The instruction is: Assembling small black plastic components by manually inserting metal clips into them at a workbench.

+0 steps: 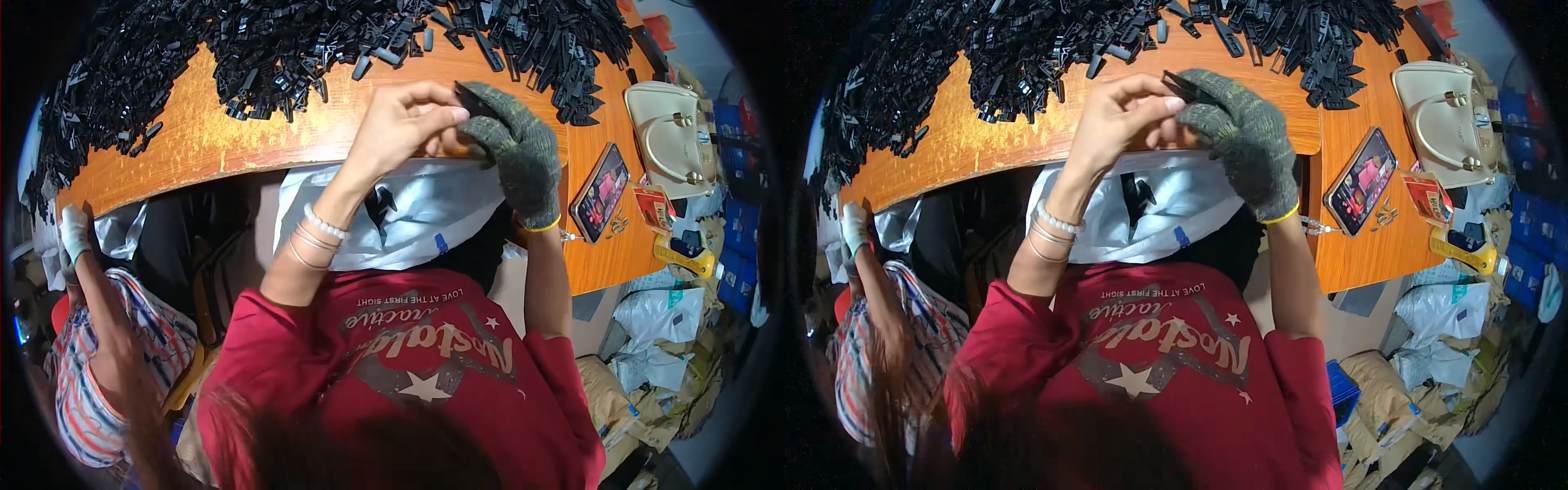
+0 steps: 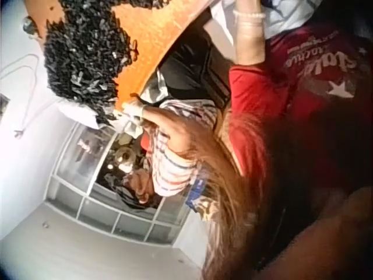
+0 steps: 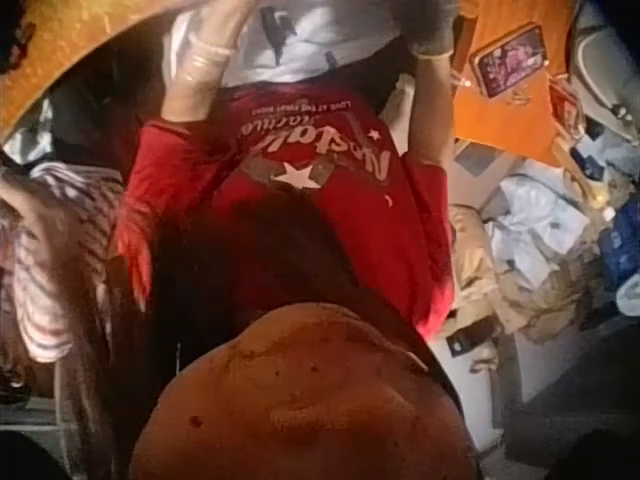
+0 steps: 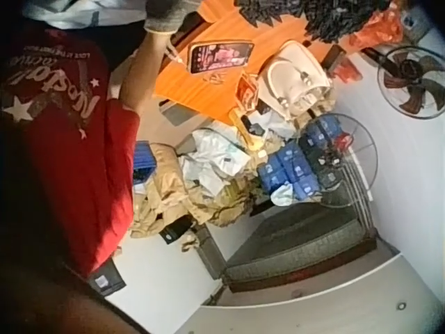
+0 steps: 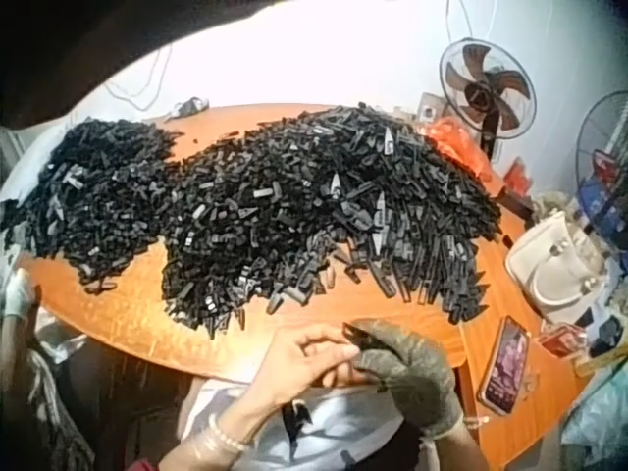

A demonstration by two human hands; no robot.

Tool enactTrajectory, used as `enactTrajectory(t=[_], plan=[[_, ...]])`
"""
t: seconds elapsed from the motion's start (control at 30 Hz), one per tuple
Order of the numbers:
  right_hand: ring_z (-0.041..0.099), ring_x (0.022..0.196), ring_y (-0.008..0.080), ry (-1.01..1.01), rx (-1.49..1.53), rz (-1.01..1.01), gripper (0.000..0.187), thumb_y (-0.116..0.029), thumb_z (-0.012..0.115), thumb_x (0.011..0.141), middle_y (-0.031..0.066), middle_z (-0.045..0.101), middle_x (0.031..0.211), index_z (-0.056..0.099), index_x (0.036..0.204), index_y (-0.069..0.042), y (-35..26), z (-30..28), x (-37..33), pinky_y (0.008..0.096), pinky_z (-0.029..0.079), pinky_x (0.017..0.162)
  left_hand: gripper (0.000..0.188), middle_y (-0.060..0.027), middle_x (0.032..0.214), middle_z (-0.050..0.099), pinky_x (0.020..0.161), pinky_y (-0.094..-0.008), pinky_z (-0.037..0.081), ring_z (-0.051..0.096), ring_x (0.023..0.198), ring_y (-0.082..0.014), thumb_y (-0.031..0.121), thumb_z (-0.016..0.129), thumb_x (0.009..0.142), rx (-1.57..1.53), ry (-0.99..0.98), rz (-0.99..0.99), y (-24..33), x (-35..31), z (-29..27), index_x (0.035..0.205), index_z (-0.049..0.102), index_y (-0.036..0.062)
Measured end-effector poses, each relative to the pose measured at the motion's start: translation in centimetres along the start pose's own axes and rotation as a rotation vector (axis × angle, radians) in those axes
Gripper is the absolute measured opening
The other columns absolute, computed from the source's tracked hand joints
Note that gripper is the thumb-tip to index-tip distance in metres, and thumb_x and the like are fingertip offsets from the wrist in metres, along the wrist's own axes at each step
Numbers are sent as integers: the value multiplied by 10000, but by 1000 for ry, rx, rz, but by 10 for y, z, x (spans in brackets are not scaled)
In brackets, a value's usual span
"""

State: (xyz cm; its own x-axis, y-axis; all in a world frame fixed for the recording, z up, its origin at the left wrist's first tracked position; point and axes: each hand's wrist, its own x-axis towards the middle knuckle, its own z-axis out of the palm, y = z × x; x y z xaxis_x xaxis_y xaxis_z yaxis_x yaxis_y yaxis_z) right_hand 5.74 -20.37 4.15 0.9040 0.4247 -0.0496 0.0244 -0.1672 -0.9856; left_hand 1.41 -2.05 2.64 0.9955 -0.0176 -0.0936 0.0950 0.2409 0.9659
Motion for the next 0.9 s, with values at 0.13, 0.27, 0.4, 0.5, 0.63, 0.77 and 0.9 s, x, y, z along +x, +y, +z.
enactTrajectory(t=[0.13, 0.27, 0.4, 0.5, 0.63, 0.77, 0.9], plan=[[655, 1013, 204, 41, -818, -413, 266, -102, 664, 814, 123, 675, 1129, 700, 1072, -47, -9, -21, -1, 286, 502, 886, 212, -124, 847, 634, 629, -331, 504, 645, 708, -227, 115, 755, 763, 782, 325, 473, -19, 6, -19, 899, 681, -30], [653, 1003, 227, -72, -642, -127, 249, -155, 684, 806, 93, 673, 1140, 719, 1049, -113, -10, -21, -3, 326, 508, 878, 222, -139, 851, 600, 655, -421, 487, 618, 728, -350, 185, 716, 790, 966, 196, 409, -28, 6, -22, 886, 658, -7], [633, 1022, 266, -192, -995, -483, 236, -205, 681, 812, 53, 670, 1147, 725, 1041, -171, 3, -29, -5, 362, 494, 897, 252, -142, 814, 583, 630, -432, 479, 613, 706, -359, 197, 735, 777, 1009, 215, 409, -26, 1, -11, 864, 610, -2], [643, 1011, 270, -190, -1007, -441, 246, -133, 657, 802, 72, 668, 1147, 716, 1040, -143, 4, -31, -5, 350, 503, 883, 219, -153, 860, 582, 635, -436, 483, 612, 729, -364, 170, 697, 806, 917, 167, 352, -23, -5, -11, 913, 595, 7], [649, 1014, 270, -226, -1059, -427, 261, -50, 628, 795, 93, 665, 1146, 707, 1037, -112, 0, -34, -8, 338, 509, 882, 163, -130, 961, 552, 734, -361, 488, 606, 817, -278, 15, 609, 813, 884, 72, 444, -21, 2, -19, 973, 580, 10], [645, 1025, 262, -228, -1079, -319, 256, -50, 619, 806, 96, 655, 1173, 705, 1041, -108, -1, -30, -6, 332, 505, 894, 154, -133, 941, 563, 735, -394, 473, 600, 862, -326, 18, 620, 799, 1005, -15, 421, -20, 11, -15, 952, 601, 5], [642, 1024, 263, -307, -1106, -522, 276, -84, 619, 818, 97, 657, 1174, 696, 1081, -102, 0, -32, -2, 333, 500, 899, 126, -137, 901, 570, 732, -401, 469, 600, 848, -336, 31, 635, 798, 964, -28, 371, -22, 13, -15, 915, 615, -8]])
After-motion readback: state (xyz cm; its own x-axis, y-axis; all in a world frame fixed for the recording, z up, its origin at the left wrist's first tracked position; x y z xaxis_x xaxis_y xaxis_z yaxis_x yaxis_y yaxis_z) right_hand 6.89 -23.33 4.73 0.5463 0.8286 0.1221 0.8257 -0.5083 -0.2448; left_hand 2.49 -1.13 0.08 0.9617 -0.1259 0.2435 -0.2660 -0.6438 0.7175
